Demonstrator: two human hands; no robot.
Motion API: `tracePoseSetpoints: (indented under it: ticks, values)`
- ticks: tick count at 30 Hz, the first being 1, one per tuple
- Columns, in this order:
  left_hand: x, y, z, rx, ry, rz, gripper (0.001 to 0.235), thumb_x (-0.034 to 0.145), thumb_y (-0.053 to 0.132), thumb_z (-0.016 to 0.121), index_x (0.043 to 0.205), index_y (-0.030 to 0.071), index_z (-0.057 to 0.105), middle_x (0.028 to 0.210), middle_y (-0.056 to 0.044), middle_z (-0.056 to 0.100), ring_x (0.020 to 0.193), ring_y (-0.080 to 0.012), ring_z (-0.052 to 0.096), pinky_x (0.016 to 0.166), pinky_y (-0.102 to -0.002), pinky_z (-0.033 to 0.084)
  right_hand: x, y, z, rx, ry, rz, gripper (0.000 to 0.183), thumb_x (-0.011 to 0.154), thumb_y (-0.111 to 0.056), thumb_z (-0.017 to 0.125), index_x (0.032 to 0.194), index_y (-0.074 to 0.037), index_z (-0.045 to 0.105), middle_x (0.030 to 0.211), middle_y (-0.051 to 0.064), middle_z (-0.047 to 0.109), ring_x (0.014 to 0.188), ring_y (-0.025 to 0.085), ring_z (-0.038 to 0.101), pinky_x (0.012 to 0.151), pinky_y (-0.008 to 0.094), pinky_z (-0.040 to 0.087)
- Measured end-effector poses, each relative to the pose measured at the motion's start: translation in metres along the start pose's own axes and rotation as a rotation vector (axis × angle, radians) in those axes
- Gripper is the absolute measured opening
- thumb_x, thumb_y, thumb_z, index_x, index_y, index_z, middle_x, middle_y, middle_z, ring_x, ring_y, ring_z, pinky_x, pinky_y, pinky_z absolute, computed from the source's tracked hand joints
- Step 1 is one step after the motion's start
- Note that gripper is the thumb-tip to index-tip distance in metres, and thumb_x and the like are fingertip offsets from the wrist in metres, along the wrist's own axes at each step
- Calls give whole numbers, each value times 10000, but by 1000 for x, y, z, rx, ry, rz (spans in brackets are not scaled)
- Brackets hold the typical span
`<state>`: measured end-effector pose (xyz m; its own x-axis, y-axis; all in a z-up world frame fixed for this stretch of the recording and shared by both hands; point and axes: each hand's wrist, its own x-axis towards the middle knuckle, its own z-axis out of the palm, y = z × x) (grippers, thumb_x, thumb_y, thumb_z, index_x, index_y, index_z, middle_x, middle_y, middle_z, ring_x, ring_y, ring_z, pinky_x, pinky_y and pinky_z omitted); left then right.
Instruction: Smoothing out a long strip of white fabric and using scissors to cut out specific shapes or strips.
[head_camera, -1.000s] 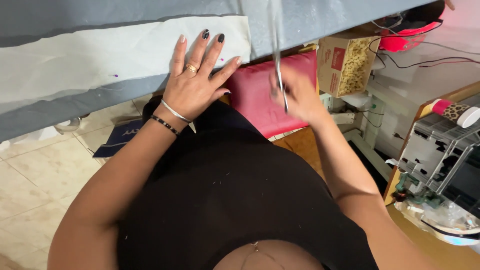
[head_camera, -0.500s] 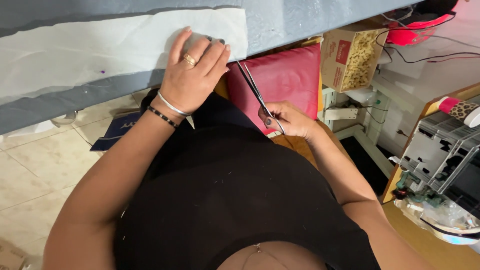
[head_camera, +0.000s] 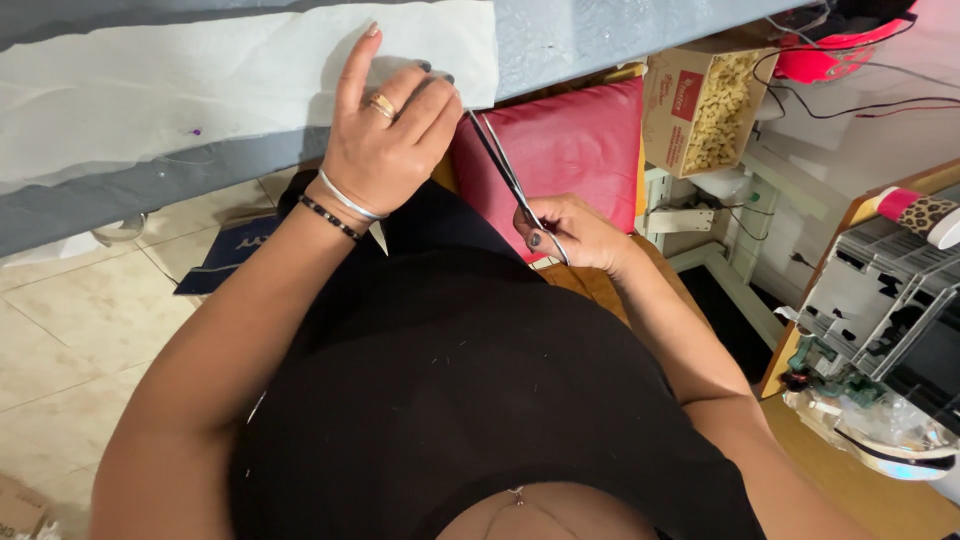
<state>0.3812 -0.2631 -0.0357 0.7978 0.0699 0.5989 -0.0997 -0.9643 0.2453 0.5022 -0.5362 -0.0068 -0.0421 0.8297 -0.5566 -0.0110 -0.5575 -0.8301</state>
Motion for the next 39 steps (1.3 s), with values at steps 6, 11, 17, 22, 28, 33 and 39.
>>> tracePoseSetpoints:
  ticks: [6, 11, 17, 22, 28, 33, 39]
  values:
    - [-1, 4, -1, -21, 10, -27, 169, 1084, 33, 803, 942, 118, 763, 976, 28, 700, 913, -130, 646, 1200, -509, 409, 6, -6, 3, -26, 8, 0, 331, 1035, -431, 498, 840, -164, 483, 736, -77, 484, 643, 70, 403, 603, 233, 361]
    - [-9, 7, 1, -102, 37, -43, 90, 1068, 89, 844, 997, 124, 800, 1053, 37, 726, 1048, -159, 648, 1231, -480, 358, 15, -4, 8, -42, 86, -10, 349, 1030, -473, 505, 855, -171, 507, 742, -64, 533, 651, 76, 455, 624, 245, 409]
    - [-21, 38, -36, -749, -100, -679, 149, 996, 168, 738, 1115, 92, 788, 889, -49, 743, 764, -230, 707, 626, -339, 607, 20, 21, 17, 67, 184, -24, 342, 1001, -425, 652, 811, -141, 658, 616, 1, 616, 567, 126, 520, 553, 273, 451]
    - [-20, 64, -7, -1445, -41, -1527, 358, 944, 171, 775, 1186, -78, 689, 908, -220, 756, 749, -208, 749, 630, -254, 633, 18, 21, 15, 115, 219, -74, 351, 998, -390, 672, 790, -108, 671, 608, 30, 630, 567, 145, 566, 569, 279, 480]
    - [-6, 76, 17, -1565, 139, -1886, 392, 884, 259, 820, 1119, -37, 718, 765, -178, 750, 558, -157, 714, 511, -212, 600, 15, 24, 16, 105, 238, -73, 353, 998, -361, 685, 774, -89, 671, 590, 42, 633, 552, 155, 568, 556, 279, 479]
    - [-4, 79, 22, -1596, 216, -1974, 315, 883, 260, 811, 1033, -1, 720, 728, -164, 737, 536, -153, 705, 489, -194, 583, 12, 21, 17, 120, 249, -89, 377, 1000, -370, 680, 759, -80, 661, 578, 50, 625, 552, 156, 569, 560, 285, 484]
    - [0, 78, 26, -1504, 262, -1940, 319, 846, 257, 860, 1012, 8, 748, 671, -165, 716, 480, -167, 679, 459, -213, 566, 12, 24, 15, 88, 246, -100, 369, 1004, -353, 677, 759, -78, 666, 577, 59, 633, 533, 174, 576, 551, 294, 487]
